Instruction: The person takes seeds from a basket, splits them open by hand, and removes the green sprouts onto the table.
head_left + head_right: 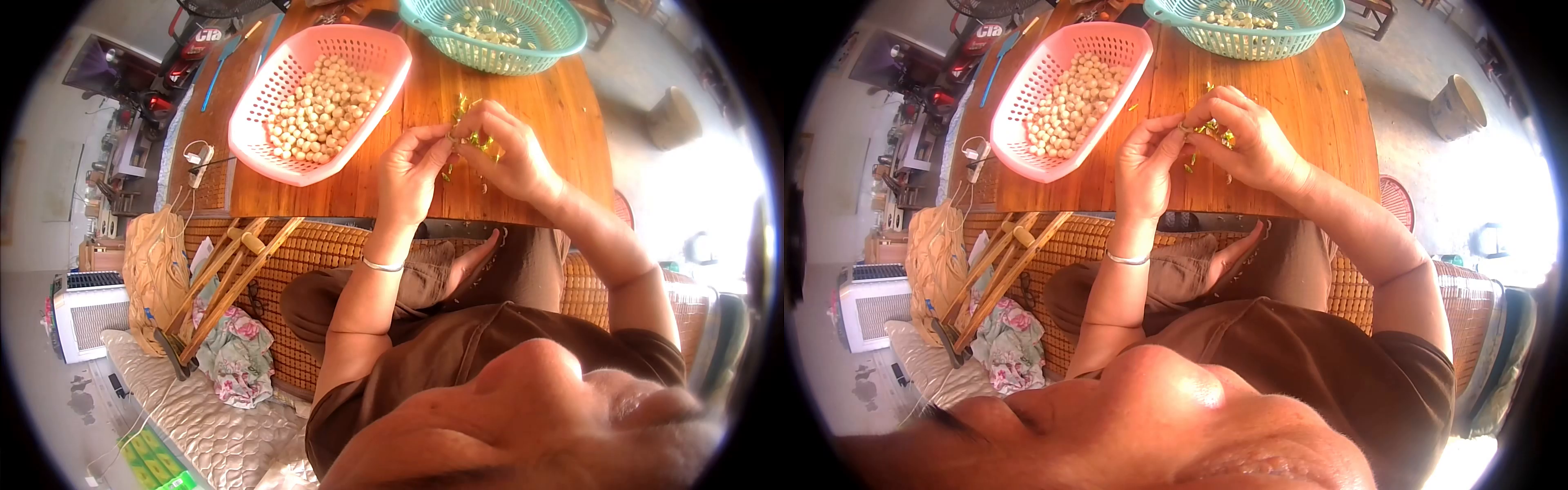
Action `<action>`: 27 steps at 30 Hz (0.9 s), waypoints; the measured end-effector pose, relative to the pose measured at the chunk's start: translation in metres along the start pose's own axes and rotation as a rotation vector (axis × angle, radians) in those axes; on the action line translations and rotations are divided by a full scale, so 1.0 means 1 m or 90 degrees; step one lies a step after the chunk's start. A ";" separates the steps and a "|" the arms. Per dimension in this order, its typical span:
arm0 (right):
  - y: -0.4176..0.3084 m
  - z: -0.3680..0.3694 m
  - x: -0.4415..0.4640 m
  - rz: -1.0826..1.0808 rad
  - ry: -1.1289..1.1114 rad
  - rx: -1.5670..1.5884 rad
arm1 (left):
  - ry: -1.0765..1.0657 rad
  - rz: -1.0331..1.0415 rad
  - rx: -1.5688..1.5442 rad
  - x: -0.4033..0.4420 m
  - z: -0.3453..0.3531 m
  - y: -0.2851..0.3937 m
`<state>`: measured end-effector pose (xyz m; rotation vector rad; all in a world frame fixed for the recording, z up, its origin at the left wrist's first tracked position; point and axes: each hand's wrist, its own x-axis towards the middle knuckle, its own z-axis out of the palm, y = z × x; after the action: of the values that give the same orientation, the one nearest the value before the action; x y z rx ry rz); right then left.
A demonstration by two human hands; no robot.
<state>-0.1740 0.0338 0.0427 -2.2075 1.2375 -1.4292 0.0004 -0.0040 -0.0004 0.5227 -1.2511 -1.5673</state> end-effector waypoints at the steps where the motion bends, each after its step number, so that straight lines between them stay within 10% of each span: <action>1: -0.001 -0.001 0.000 0.020 -0.020 0.019 | 0.001 -0.002 0.011 0.000 0.000 0.000; 14: 0.029 -0.001 -0.005 0.210 -0.005 0.269 | 0.002 -0.046 -0.009 0.000 0.002 0.006; 27: 0.046 -0.011 0.001 0.329 0.000 0.023 | 0.047 -0.005 -0.011 0.002 -0.001 0.005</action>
<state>-0.2066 0.0074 0.0214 -1.6832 1.6124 -1.2228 0.0027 -0.0057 0.0036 0.5699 -1.1794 -1.5508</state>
